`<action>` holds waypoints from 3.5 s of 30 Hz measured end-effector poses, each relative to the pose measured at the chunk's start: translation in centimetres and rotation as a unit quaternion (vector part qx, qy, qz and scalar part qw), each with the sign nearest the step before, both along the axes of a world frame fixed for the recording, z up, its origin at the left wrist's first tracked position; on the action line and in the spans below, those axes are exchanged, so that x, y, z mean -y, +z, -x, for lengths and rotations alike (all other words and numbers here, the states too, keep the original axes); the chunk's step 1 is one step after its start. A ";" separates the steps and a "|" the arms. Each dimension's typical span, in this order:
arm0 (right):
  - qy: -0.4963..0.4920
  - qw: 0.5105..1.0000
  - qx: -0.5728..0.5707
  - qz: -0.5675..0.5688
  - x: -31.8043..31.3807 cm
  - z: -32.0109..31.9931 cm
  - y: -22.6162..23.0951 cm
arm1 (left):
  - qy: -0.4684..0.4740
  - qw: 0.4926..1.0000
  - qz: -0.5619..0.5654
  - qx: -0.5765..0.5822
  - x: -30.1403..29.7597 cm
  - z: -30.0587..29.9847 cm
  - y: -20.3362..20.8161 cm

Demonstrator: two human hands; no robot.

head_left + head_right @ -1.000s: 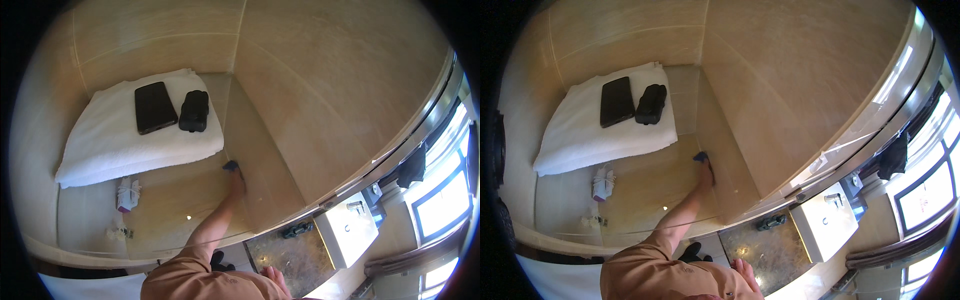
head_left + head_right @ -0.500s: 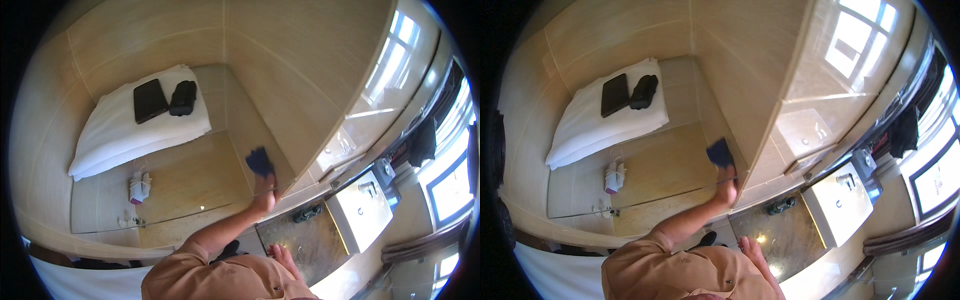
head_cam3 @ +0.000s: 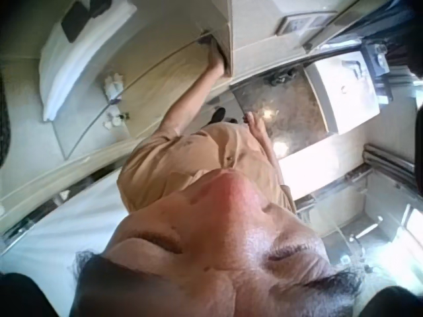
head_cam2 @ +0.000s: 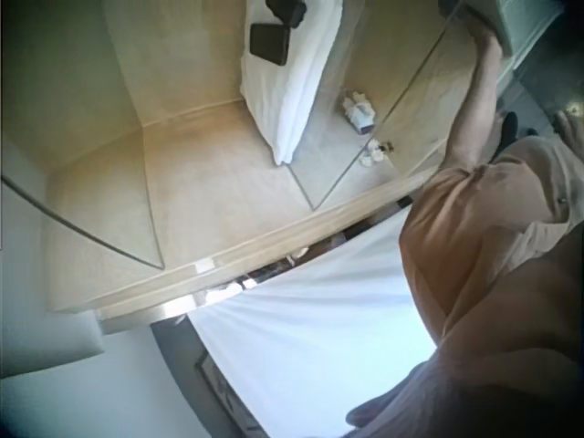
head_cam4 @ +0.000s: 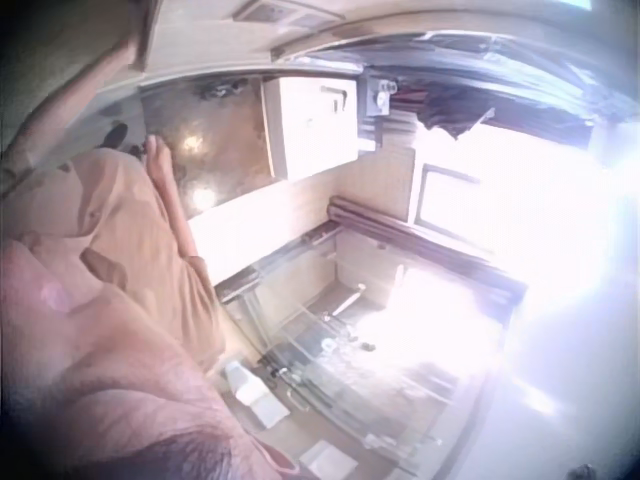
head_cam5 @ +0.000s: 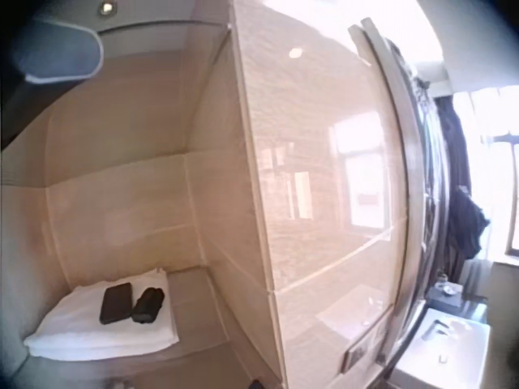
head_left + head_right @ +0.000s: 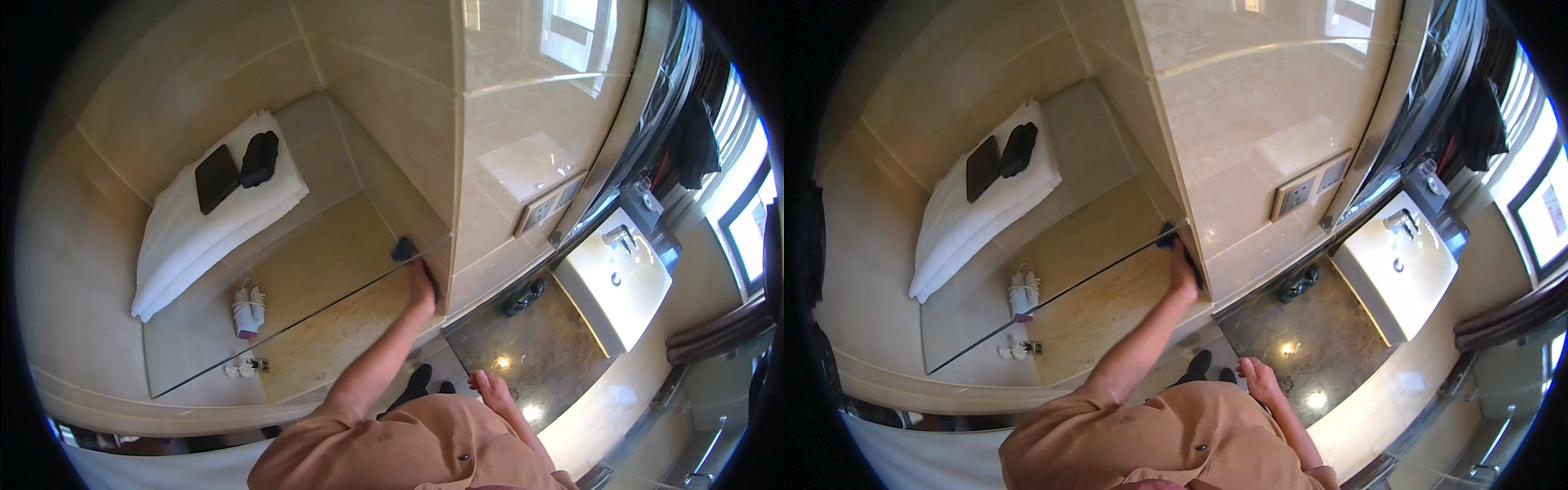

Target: The person sweeps debris on the bathroom floor using a red broom, then wipes the glass shower door and a glass shelf using a blue cloth. The person also moves a small decorative flower arrangement on the shelf to clean underneath it.

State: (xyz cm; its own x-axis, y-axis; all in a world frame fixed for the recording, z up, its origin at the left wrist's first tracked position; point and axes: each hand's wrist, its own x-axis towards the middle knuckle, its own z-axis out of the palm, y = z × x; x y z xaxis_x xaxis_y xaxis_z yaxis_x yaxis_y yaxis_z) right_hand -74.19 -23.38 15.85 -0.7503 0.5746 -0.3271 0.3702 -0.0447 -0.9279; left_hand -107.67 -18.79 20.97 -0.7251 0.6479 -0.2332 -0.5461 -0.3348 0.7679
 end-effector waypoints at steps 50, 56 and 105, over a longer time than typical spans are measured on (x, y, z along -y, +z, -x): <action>-0.123 0.704 -0.232 -0.660 7.8 23.3 39.1 | 0.144 0.749 0.177 -0.623 44.7 -10.6 17.3; 0.026 0.710 -0.128 -0.692 16.1 27.1 37.6 | 0.243 0.713 0.185 -0.632 52.1 -7.7 18.9; 0.267 0.689 -0.413 -0.532 33.7 27.4 31.3 | 0.415 0.586 0.198 -0.668 58.2 -2.6 20.7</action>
State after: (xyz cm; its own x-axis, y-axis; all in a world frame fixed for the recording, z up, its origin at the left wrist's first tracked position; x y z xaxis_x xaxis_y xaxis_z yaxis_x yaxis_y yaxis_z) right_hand -101.61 -57.13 47.19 -0.6252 -0.2716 0.7317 -0.6043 0.7618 -0.2336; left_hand -105.03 -77.02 41.68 -0.4593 0.0305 0.8878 0.8542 0.2892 0.4320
